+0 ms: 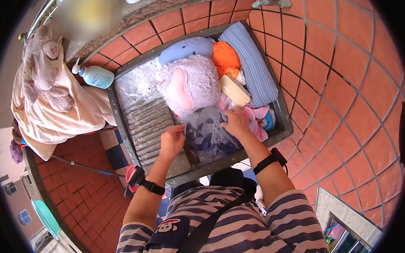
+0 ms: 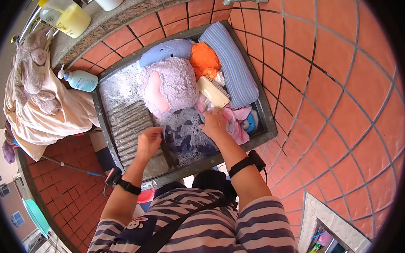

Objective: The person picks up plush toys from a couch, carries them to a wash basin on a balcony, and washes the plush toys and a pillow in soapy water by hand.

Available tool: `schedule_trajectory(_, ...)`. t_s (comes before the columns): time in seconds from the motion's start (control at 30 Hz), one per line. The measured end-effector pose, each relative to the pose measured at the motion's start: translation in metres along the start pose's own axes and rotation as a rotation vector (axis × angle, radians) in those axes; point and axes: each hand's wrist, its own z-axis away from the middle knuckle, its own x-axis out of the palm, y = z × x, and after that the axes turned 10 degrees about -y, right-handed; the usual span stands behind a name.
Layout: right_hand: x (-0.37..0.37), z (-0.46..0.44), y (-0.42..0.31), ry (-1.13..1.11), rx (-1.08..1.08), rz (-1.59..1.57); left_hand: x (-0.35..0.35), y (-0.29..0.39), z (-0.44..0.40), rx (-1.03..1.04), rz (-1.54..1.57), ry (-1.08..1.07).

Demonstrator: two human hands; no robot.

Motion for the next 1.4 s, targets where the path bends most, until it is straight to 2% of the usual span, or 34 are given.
schedule_trajectory(0.03, -0.002, -0.001, 0.000, -0.034, -0.019, 0.004, 0.027, -0.003, -0.005, -0.045, 0.022, -0.073)
schedule_trajectory(0.1, 0.001, -0.003, 0.007, -0.079, -0.052, 0.011, 0.066, 0.007, -0.015, -0.165, -0.231, -0.209)
schedule_trajectory(0.13, 0.005, -0.004, 0.012, -0.058, -0.093, -0.003, 0.080, 0.016, -0.018, -0.180, -0.230, -0.203)
schedule_trajectory(0.2, 0.013, -0.007, 0.024, -0.046, -0.143, -0.020, 0.099, 0.029, -0.023, -0.264, -0.666, -0.178)
schedule_trajectory(0.27, 0.017, -0.012, 0.037, -0.093, -0.153, -0.233, 0.097, 0.030, -0.030, -0.264, -0.600, -0.099)
schedule_trajectory(0.33, -0.004, -0.014, 0.037, -0.089, -0.140, -0.245, 0.085, 0.012, -0.041, -0.440, -0.355, -0.172)
schedule_trajectory(0.37, -0.020, -0.013, 0.035, -0.085, -0.122, -0.260, 0.082, 0.004, -0.041, -0.424, -0.380, -0.163)
schedule_trajectory(0.43, -0.067, -0.008, 0.036, 0.486, -0.396, -0.144, 0.082, -0.008, -0.037, -0.388, -0.335, -0.126)
schedule_trajectory(0.47, -0.100, -0.003, 0.027, 0.611, -0.283, 0.143, 0.082, -0.010, -0.036, -0.343, -0.297, -0.090)
schedule_trajectory(0.5, -0.116, -0.011, 0.036, 0.629, -0.183, 0.316, 0.078, -0.001, -0.033, -0.388, -0.269, -0.101)
schedule_trajectory(0.53, -0.124, -0.025, 0.044, 0.640, -0.192, 0.315, 0.078, 0.003, -0.031, -0.383, -0.270, -0.088)
schedule_trajectory(0.6, -0.132, -0.058, 0.060, 0.136, 0.248, 0.073, 0.079, 0.009, -0.024, -0.402, -0.251, -0.049)
schedule_trajectory(0.63, -0.132, -0.069, 0.064, 0.028, 0.317, 0.104, 0.081, 0.007, -0.023, -0.434, -0.243, -0.061)
schedule_trajectory(0.73, -0.130, -0.082, 0.066, 0.053, 0.313, 0.121, 0.086, 0.017, -0.015, -0.349, -0.188, 0.003)
schedule_trajectory(0.8, -0.133, -0.079, 0.072, 0.079, 0.288, 0.101, 0.090, 0.037, -0.008, -0.414, -0.169, 0.023)
schedule_trajectory(0.9, -0.148, -0.062, 0.075, 0.008, 0.114, -0.316, 0.089, 0.054, -0.005, -0.181, -0.340, 0.311)
schedule_trajectory(0.93, -0.153, -0.052, 0.069, 0.012, 0.106, -0.307, 0.085, 0.058, -0.007, -0.180, -0.332, 0.321)
schedule_trajectory(1.0, -0.158, -0.032, 0.058, -0.066, -0.040, -1.027, 0.070, 0.067, -0.013, -0.131, 0.188, 0.173)
schedule_trajectory(1.03, -0.162, -0.019, 0.051, -0.065, -0.046, -1.021, 0.062, 0.079, -0.015, -0.173, 0.398, 0.088)
schedule_trajectory(1.07, -0.166, -0.005, 0.044, -0.065, -0.085, -1.159, 0.059, 0.082, -0.021, -0.169, 0.402, 0.092)
schedule_trajectory(1.1, -0.169, 0.007, 0.038, -0.064, -0.124, -1.296, 0.056, 0.084, -0.028, -0.172, 0.605, 0.003)
schedule_trajectory(1.13, -0.169, 0.017, 0.036, -0.063, -0.125, -1.289, 0.052, 0.091, -0.034, -0.174, 0.807, -0.088)
schedule_trajectory(1.17, -0.167, 0.026, 0.034, -0.081, -0.214, -1.342, 0.049, 0.098, -0.037, -0.170, 0.813, -0.088)
schedule_trajectory(1.2, -0.166, 0.035, 0.030, -0.101, -0.305, -1.396, 0.039, 0.118, -0.037, -0.131, 0.944, -0.153)
schedule_trajectory(1.23, -0.169, 0.046, 0.015, -0.123, -0.365, -1.405, 0.031, 0.132, -0.037, -0.090, 1.071, -0.216)
schedule_trajectory(1.27, -0.168, 0.052, 0.003, -0.128, -0.370, -1.406, 0.026, 0.136, -0.039, -0.089, 1.069, -0.209)
schedule_trajectory(1.33, -0.161, 0.061, -0.016, -0.290, -0.431, -1.499, 0.016, 0.144, -0.037, 0.245, 1.279, -0.254)
schedule_trajectory(1.4, -0.140, 0.063, -0.030, -0.391, -0.453, -1.517, -0.005, 0.154, -0.029, 0.319, 1.332, -0.197)
